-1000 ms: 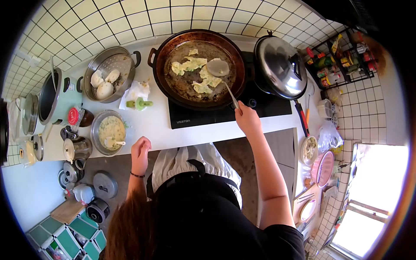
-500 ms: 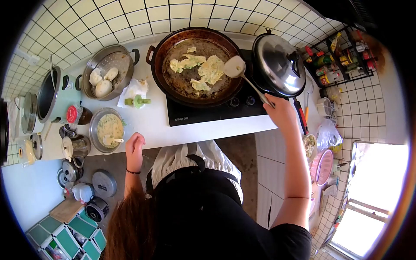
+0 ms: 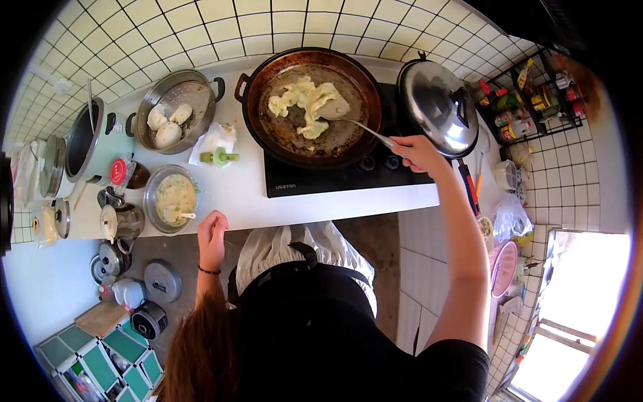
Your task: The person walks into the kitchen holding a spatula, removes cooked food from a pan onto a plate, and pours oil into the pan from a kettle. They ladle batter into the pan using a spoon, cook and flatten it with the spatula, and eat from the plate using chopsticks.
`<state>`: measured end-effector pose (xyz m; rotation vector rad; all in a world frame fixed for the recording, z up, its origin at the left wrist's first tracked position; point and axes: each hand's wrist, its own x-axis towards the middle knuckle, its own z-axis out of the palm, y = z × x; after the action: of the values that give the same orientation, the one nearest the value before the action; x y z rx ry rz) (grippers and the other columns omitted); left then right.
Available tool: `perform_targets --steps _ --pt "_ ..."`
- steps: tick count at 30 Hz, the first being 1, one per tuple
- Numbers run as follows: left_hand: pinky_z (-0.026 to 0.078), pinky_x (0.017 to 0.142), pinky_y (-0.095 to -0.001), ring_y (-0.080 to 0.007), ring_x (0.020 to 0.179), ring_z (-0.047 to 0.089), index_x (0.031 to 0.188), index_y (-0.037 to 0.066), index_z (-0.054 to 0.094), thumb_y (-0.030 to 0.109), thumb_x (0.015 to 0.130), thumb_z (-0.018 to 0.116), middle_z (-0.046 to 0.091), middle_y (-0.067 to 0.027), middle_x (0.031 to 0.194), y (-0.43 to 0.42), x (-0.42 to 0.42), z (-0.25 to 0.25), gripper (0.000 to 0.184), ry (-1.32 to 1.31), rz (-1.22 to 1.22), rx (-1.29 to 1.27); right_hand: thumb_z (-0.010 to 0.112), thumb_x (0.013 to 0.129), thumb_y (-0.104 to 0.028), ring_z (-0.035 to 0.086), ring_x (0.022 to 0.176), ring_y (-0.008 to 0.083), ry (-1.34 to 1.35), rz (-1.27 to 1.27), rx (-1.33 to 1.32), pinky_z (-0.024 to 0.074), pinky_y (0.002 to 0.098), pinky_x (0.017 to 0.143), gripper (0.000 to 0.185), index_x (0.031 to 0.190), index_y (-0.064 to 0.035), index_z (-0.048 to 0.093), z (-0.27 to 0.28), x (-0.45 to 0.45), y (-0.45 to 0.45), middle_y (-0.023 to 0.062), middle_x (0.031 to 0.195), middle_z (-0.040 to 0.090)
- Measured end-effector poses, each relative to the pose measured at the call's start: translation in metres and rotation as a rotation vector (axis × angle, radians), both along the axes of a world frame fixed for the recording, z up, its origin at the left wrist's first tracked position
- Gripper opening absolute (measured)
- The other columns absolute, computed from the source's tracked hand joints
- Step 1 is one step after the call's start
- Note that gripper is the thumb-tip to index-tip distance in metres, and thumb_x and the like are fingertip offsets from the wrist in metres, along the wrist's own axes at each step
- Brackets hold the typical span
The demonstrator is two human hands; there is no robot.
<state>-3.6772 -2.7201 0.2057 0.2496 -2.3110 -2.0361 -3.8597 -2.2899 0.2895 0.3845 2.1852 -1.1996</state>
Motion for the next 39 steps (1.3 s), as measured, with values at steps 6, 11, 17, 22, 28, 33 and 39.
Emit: perform_targets --steps 6,11,17,22,28,33,39 --pt "0.026 0.052 -0.021 -0.004 0.059 0.032 0.07 0.001 0.045 0.003 0.086 0.048 0.039 0.0032 0.061 0.001 0.003 0.001 0.017 0.004 0.029 -0.016 0.06 0.088 -0.013 0.034 0.044 0.0049 0.11 -0.035 -0.148 0.0232 0.0199 0.037 0.039 0.126 -0.0073 0.054 -0.049 -0.006 -0.038 -0.0006 0.06 0.044" --pt "0.029 0.054 -0.0204 -0.0049 0.061 0.035 0.07 0.001 0.046 0.004 0.086 0.048 0.041 0.0021 0.064 -0.003 0.006 0.005 0.016 0.016 0.05 -0.025 0.059 0.088 -0.013 0.032 0.043 0.0049 0.149 -0.087 -0.15 0.023 0.0207 0.037 0.04 0.127 -0.0074 0.053 -0.037 -0.003 -0.043 0.0 0.058 0.044" --pt "0.03 0.056 -0.0199 -0.0053 0.063 0.037 0.07 0.001 0.046 0.004 0.086 0.046 0.044 0.0011 0.065 -0.007 0.008 0.009 0.016 -0.023 0.075 -0.012 0.06 0.088 -0.014 0.032 0.041 0.0036 0.218 -0.14 -0.124 0.0227 0.0198 0.036 0.041 0.128 -0.0084 0.053 -0.018 0.008 -0.017 -0.0016 0.056 0.044" --pt "0.03 0.056 -0.0198 -0.0053 0.063 0.037 0.07 0.001 0.046 0.004 0.085 0.046 0.043 0.0011 0.065 -0.009 0.008 0.007 0.016 -0.012 0.082 -0.02 0.061 0.087 -0.017 0.034 0.04 0.0039 0.276 -0.08 0.093 0.0247 0.0206 0.037 0.041 0.127 -0.0095 0.054 0.007 0.016 -0.004 -0.0023 0.055 0.046" --pt "0.03 0.056 -0.0197 -0.0051 0.062 0.037 0.07 0.001 0.046 0.004 0.086 0.046 0.044 0.0011 0.065 -0.011 0.007 0.006 0.016 -0.014 0.077 -0.021 0.061 0.087 -0.018 0.036 0.041 0.0059 0.308 0.074 0.281 0.0289 0.0235 0.038 0.039 0.124 -0.0084 0.056 0.003 -0.004 0.0 -0.0006 0.053 0.046" --pt "0.028 0.054 -0.0198 -0.0047 0.061 0.037 0.069 0.002 0.046 0.004 0.086 0.047 0.044 0.0015 0.064 -0.011 0.01 0.01 0.017 -0.003 0.079 -0.044 0.059 0.087 -0.018 0.037 0.04 0.0071 0.153 0.115 0.21 0.0281 0.0238 0.037 0.038 0.123 -0.0082 0.056 0.018 -0.046 -0.024 0.0012 0.053 0.047" --pt "0.027 0.053 -0.0202 -0.0046 0.06 0.036 0.069 0.002 0.046 0.004 0.086 0.047 0.044 0.0017 0.064 -0.012 0.018 0.007 0.017 -0.021 0.108 0.013 0.058 0.088 -0.017 0.032 0.036 0.0054 0.068 0.322 0.088 0.0218 0.0225 0.033 0.042 0.128 -0.007 0.052 0.011 -0.107 -0.069 0.001 0.055 0.048"
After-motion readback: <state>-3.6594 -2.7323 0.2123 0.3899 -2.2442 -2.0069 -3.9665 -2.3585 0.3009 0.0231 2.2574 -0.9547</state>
